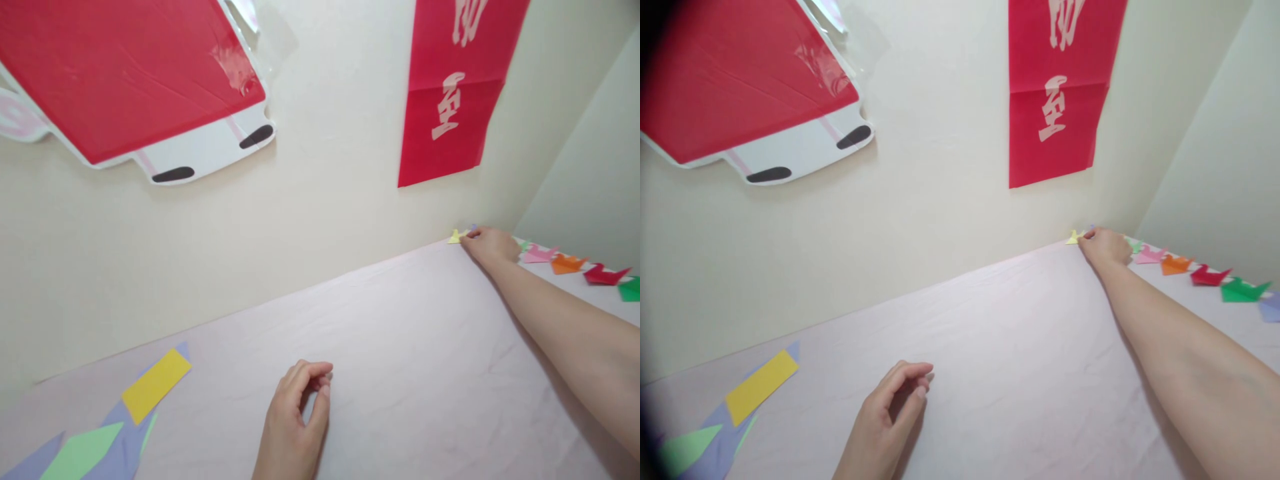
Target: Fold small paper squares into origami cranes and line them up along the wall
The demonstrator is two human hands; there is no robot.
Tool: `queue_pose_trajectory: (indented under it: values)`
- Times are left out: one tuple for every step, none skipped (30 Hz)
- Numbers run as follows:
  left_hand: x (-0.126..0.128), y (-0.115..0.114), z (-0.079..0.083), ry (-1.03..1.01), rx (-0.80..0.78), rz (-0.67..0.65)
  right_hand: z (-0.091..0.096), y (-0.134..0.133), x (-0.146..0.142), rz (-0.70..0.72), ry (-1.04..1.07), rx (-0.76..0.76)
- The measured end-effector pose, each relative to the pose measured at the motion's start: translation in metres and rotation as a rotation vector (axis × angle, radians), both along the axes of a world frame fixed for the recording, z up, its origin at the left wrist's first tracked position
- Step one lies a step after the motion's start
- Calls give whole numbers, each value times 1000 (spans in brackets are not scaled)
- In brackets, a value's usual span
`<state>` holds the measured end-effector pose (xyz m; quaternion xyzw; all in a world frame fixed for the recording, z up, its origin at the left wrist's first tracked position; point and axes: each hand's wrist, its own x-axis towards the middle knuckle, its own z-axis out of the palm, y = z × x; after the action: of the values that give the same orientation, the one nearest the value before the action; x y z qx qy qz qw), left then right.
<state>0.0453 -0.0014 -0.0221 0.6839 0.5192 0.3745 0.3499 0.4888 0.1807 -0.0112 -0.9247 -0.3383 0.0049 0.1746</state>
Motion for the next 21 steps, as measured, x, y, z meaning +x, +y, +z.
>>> queue_pose_trajectory:
  values:
    - [0,0,0,5,-3,-3,0,1,0,-1,-6,-3]
    - [-1,0,0,6,-5,-3,-1,1,1,-3,-11,-5]
    - [-1,0,1,7,-6,0,-1,1,2,-7,-14,-4]
    - [-1,0,1,8,-8,0,-2,1,2,-10,-17,-2]
    - [-1,0,0,11,-12,-2,-2,1,3,-15,-19,2]
    - [-1,0,0,12,-14,-3,-3,1,4,-21,-19,7]
    - [-1,0,0,13,-15,-1,-3,1,4,-27,-18,13]
    - [0,0,0,10,-15,3,-3,1,5,-35,-16,19]
    - [0,0,0,5,-14,8,-3,1,6,-43,-13,26]
    - [1,0,0,-3,-11,14,-3,2,6,-50,-9,33]
    - [1,0,-1,-11,-7,19,-3,2,7,-56,-5,42]
    - [2,0,-1,-14,-4,21,-3,2,7,-60,0,52]
    - [2,-1,-1,-15,-2,22,-4,3,7,-62,4,64]
    - [2,-1,-1,-14,-1,24,-4,3,8,-63,10,78]
    - [2,-1,-1,-11,0,27,-5,3,8,-63,15,95]
    - [2,-2,0,-7,-1,28,-5,3,8,-63,21,115]
    - [1,-1,0,-1,-3,25,-6,2,8,-64,26,140]
    - [0,-1,1,5,-5,19,-7,1,8,-68,30,170]
    - [-1,0,2,14,-7,11,-8,-1,9,-75,32,207]
    - [-2,2,4,21,-7,6,-9,-3,9,-87,32,251]
    - [-2,3,5,25,-3,7,-9,-6,10,-106,28,301]
